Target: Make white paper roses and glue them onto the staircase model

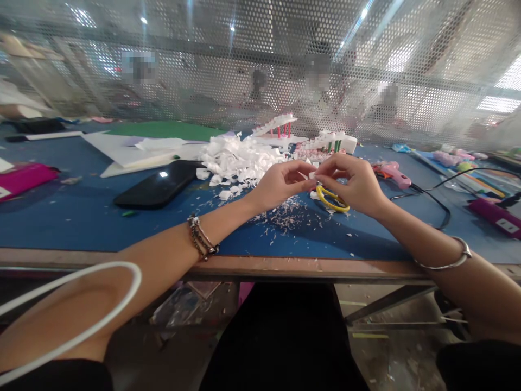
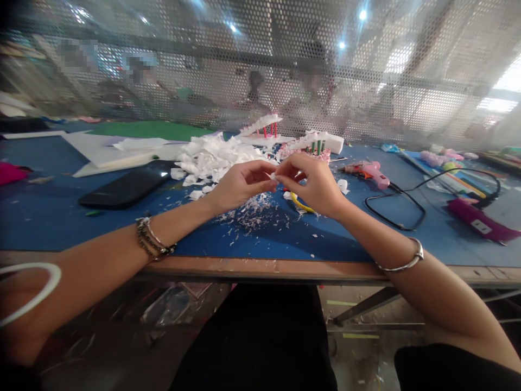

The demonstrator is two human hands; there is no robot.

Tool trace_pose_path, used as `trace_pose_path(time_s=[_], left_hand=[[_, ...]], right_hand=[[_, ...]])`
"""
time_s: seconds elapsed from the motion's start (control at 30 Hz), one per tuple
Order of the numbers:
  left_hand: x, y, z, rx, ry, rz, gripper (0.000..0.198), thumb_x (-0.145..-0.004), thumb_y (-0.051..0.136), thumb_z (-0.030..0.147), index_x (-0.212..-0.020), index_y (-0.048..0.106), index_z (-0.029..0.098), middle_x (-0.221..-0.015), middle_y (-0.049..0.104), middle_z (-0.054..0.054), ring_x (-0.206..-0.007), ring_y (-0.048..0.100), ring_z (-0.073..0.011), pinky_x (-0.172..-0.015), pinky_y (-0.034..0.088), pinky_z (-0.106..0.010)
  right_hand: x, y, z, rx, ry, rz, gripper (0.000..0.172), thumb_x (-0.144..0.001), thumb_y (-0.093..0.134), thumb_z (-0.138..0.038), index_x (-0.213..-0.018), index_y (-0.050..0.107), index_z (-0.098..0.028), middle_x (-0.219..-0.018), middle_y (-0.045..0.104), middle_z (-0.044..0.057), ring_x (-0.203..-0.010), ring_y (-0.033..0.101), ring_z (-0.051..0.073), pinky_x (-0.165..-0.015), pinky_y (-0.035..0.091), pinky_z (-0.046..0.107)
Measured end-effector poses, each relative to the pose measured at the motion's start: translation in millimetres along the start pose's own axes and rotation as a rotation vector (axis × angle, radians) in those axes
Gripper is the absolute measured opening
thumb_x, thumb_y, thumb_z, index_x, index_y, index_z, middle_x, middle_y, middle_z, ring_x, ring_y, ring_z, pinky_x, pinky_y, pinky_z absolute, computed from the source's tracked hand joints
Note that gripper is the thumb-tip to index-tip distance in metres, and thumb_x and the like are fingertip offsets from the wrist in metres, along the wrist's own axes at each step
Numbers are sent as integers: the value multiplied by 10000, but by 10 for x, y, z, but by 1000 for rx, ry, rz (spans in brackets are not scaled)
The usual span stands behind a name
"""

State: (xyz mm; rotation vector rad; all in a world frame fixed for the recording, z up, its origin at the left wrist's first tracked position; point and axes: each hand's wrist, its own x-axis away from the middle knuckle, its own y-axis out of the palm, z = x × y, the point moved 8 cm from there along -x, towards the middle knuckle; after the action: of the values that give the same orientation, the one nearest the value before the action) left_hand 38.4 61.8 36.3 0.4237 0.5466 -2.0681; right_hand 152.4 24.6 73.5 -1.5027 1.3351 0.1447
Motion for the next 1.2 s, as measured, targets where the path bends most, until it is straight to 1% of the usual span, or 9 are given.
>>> trace_pose_path(time_s=[0.1, 0.3, 0.37, 0.53, 0.7, 0.9, 1.03, 1.13, 1.2], left_hand=[[12, -7, 19, 50, 12, 26, 304, -703, 737, 322, -948, 642, 169, -850, 683, -22, -742, 640, -103, -729, 497, -216], [40, -15, 112, 23, 53, 44, 341, -740, 706, 313, -1048, 622, 192, -780, 679, -12, -736, 656, -124, -734, 504, -228], [52, -22, 166, -59, 103, 51, 291, -755, 690, 304, -1022, 643, 199, -792, 681, -10, -721, 651, -119, -738, 503, -226], [78, -91, 248, -342, 168, 145, 207, -730, 707, 300, -908, 708, 195, -855, 698, -22, -667, 616, -105, -703, 477, -211], [75, -83, 268, -414, 197, 133, 202, -751, 685, 296, -930, 719, 209, -886, 709, -23, -691, 629, -110, -731, 470, -213], [102, -38, 339, -519, 288, 109, 200, -806, 627, 288, -971, 699, 199, -888, 703, -31, -717, 635, -111, -747, 472, -218], [107, -51, 336, -514, 249, 119, 171, -789, 636, 271, -934, 702, 210, -902, 696, -33, -708, 619, -112, -759, 474, -229], [111, -44, 343, -511, 244, 109, 155, -778, 643, 262, -913, 701, 213, -897, 690, -34, -720, 610, -115, -778, 471, -232], [113, -39, 340, -511, 244, 99, 158, -773, 650, 261, -914, 697, 207, -885, 687, -38, -732, 612, -118, -782, 471, -231]], right_hand=[[1, 4, 26, -37, 7, 7, 122, -791, 610, -279, -794, 622, -158, -770, 631, 13, -707, 594, 92, -684, 521, 251], [7, 9, -13, -104, -38, 1, 135, -782, 617, -284, -768, 590, -152, -763, 616, 14, -695, 591, 91, -678, 529, 250], [7, -2, -29, -107, -51, -1, 130, -784, 617, -280, -771, 591, -154, -768, 615, 13, -700, 590, 90, -680, 530, 249], [-2, -26, -35, -83, -63, -17, 79, -784, 597, -250, -783, 596, -170, -798, 614, 8, -744, 580, 97, -725, 537, 268], [-13, -55, -47, -36, -106, -18, 64, -783, 587, -235, -771, 597, -174, -806, 614, 19, -761, 580, 110, -724, 524, 276], [-25, -73, -121, 91, -196, -65, 93, -807, 575, -243, -772, 623, -171, -797, 615, 27, -764, 579, 120, -753, 482, 297], [-89, -286, -30, 170, -148, -101, 135, -812, 588, -297, -823, 653, -179, -870, 625, 50, -757, 583, 116, -711, 503, 287], [-165, -638, 233, 433, -73, -94, 203, -765, 630, -340, -841, 684, -160, -829, 622, 66, -709, 552, 95, -644, 467, 264], [-188, -910, 513, 618, 43, -106, 216, -678, 690, -312, -806, 707, -139, -761, 643, 62, -686, 530, 82, -615, 407, 284]])
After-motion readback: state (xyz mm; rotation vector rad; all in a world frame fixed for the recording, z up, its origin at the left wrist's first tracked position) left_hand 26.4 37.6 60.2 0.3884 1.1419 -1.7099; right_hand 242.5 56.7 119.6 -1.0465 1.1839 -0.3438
